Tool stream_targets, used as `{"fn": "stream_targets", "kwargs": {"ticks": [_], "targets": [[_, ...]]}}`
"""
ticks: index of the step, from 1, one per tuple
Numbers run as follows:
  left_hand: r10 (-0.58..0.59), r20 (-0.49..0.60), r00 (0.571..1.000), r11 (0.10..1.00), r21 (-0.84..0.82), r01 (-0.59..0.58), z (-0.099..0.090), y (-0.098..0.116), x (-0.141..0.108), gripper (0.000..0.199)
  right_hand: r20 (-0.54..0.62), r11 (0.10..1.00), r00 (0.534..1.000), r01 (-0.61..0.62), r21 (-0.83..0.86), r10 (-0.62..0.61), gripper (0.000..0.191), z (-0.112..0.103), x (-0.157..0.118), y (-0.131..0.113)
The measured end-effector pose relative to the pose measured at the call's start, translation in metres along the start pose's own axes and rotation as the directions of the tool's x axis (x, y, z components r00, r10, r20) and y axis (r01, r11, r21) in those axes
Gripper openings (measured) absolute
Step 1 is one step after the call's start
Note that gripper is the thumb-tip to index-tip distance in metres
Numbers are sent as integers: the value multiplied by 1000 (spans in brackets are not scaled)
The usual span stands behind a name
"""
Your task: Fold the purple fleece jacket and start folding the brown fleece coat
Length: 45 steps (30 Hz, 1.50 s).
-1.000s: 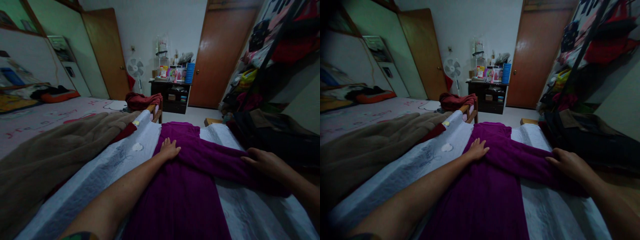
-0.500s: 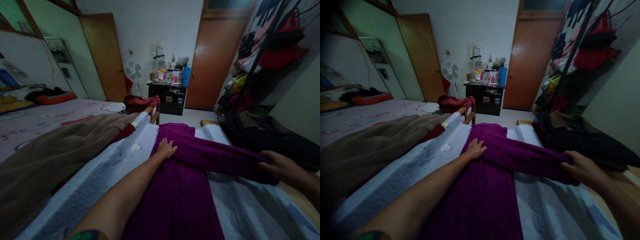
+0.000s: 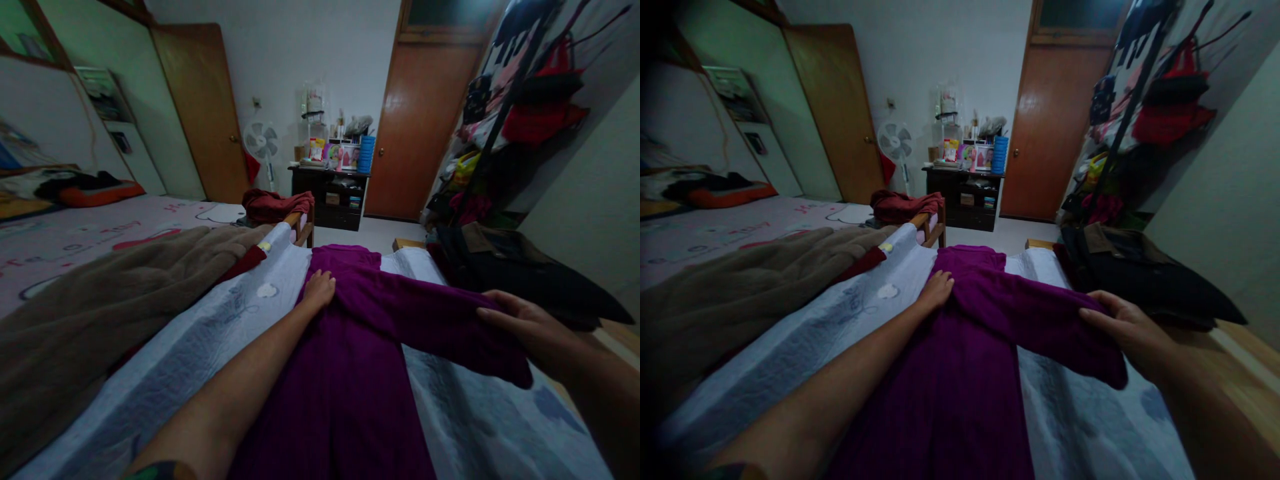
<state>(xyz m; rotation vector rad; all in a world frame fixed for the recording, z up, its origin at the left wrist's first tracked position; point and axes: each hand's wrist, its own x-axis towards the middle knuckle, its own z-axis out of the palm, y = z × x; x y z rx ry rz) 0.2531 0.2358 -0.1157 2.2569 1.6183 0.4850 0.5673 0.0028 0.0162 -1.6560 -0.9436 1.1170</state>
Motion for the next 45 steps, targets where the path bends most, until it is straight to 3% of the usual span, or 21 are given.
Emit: {"fn": "stream_targets", "kwargs": {"ticks": [4,8,11,15,18,21,23,25,28,30,33,34,36,38,40,45], "targets": [[-21,-65,998,999,36,24,10,0,-34,49,40,995,998,44,-92,-40,48,18,-16,-3],[66,1,998,994,87,-66,29,3,-61,57,99,988,991,104,-116,-93,54,39,-35,-10],[56,77,995,998,24,-58,31,4,-64,64,236,982,962,164,-93,-138,51,61,-50,-11],[23,137,990,991,-137,-4,12,3,-55,66,394,962,899,252,-109,-191,44,101,-70,-4],[9,95,995,973,-229,13,-9,4,-57,51,416,894,861,401,-200,-292,38,135,-80,6],[15,57,998,935,-355,6,-25,8,-78,39,403,803,831,516,-299,-383,36,165,-87,18],[21,83,996,903,-430,17,-32,12,-101,41,400,769,813,556,-315,-424,37,182,-91,25],[35,206,978,805,-585,95,-38,15,-128,52,407,747,796,583,-320,-448,38,198,-94,33],[146,468,871,406,-832,379,-46,20,-163,51,441,727,772,610,-315,-457,39,214,-100,43],[165,493,854,234,-861,451,-52,20,-179,39,521,739,737,620,-265,-431,38,218,-103,47],[86,428,900,179,-895,408,-57,16,-192,46,639,823,685,551,-138,-351,28,211,-98,48],[67,418,906,172,-899,403,-58,13,-194,48,633,843,696,524,-124,-339,24,205,-92,48],[44,409,911,153,-904,399,-59,4,-199,49,527,839,769,515,-174,-363,19,189,-73,52],[41,401,915,127,-911,393,-58,-4,-205,49,392,761,819,553,-340,-420,15,174,-45,60],[39,397,917,124,-913,389,-56,-10,-215,50,256,681,868,493,-542,-425,15,162,-16,71],[5,358,934,292,-893,341,-53,-10,-240,63,171,481,901,364,-797,-399,38,159,36,89]]}}
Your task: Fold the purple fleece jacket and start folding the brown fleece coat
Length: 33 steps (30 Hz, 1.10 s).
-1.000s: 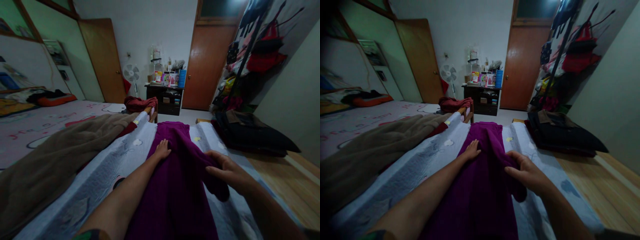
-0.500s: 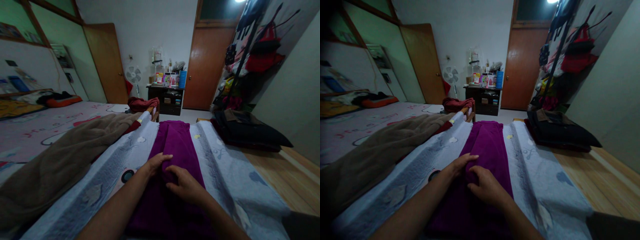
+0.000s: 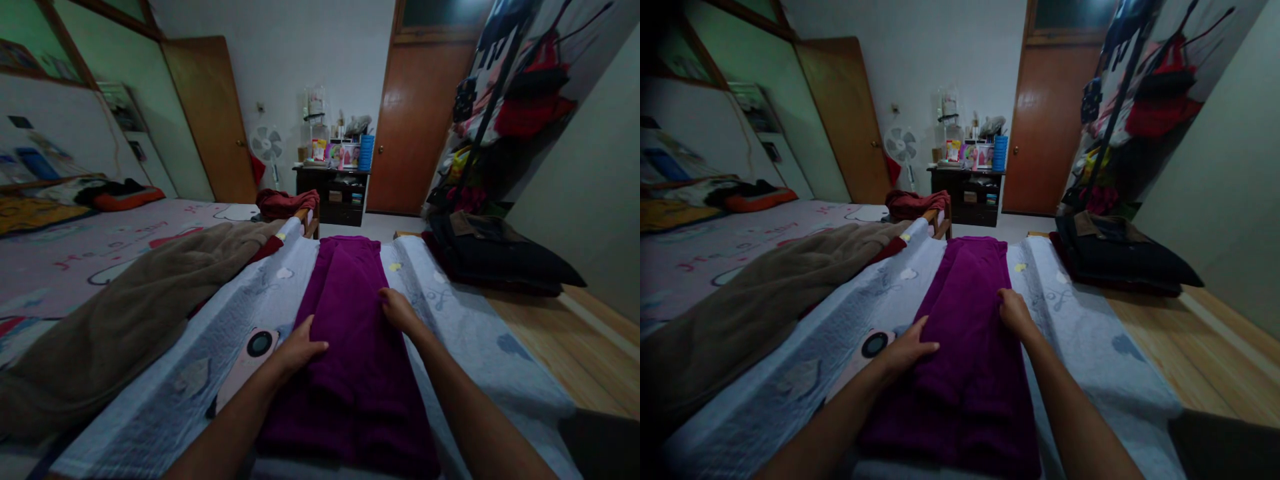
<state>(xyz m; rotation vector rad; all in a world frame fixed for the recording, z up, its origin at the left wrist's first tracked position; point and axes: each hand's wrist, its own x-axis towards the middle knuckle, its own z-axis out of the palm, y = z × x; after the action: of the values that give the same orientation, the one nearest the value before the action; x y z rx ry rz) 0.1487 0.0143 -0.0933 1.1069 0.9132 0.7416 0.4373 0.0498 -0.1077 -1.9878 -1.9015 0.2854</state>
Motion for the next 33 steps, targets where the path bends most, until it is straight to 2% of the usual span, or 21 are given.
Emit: {"fn": "stream_targets", "kwargs": {"ticks": [3,6,9,12,14,16,20,23,26,29,33], "targets": [[88,-69,994,995,-33,-91,4,-2,-7,67,72,992,997,-10,-122,19,57,8,11,-2],[124,-113,986,991,-45,-130,-2,-8,-11,70,130,985,992,21,-171,1,68,12,18,-4],[111,-155,982,967,247,-70,-17,-13,-10,66,155,984,988,43,-174,-15,75,15,25,0],[182,-153,971,825,561,-66,-29,-5,4,59,149,989,987,77,-127,-58,74,15,33,5],[275,-114,955,739,660,-135,-32,10,27,58,119,989,985,132,-73,-123,68,15,39,5],[346,-95,933,656,736,-169,-32,31,61,56,62,980,979,195,-39,-192,60,15,45,3],[329,-135,935,520,852,-60,-28,71,147,49,-60,972,972,222,-79,-227,35,23,55,-4],[308,-168,936,516,856,-16,-25,86,209,48,-113,981,977,172,-89,-181,21,35,58,-5],[278,-188,942,531,847,12,-21,89,255,47,-145,987,976,161,-24,-162,15,43,57,-1],[257,-187,948,564,826,10,-18,84,287,42,-196,976,963,202,79,-184,16,48,53,3],[249,-184,951,619,785,-10,-15,77,317,35,-264,949,942,260,180,-208,20,50,49,7]]}}
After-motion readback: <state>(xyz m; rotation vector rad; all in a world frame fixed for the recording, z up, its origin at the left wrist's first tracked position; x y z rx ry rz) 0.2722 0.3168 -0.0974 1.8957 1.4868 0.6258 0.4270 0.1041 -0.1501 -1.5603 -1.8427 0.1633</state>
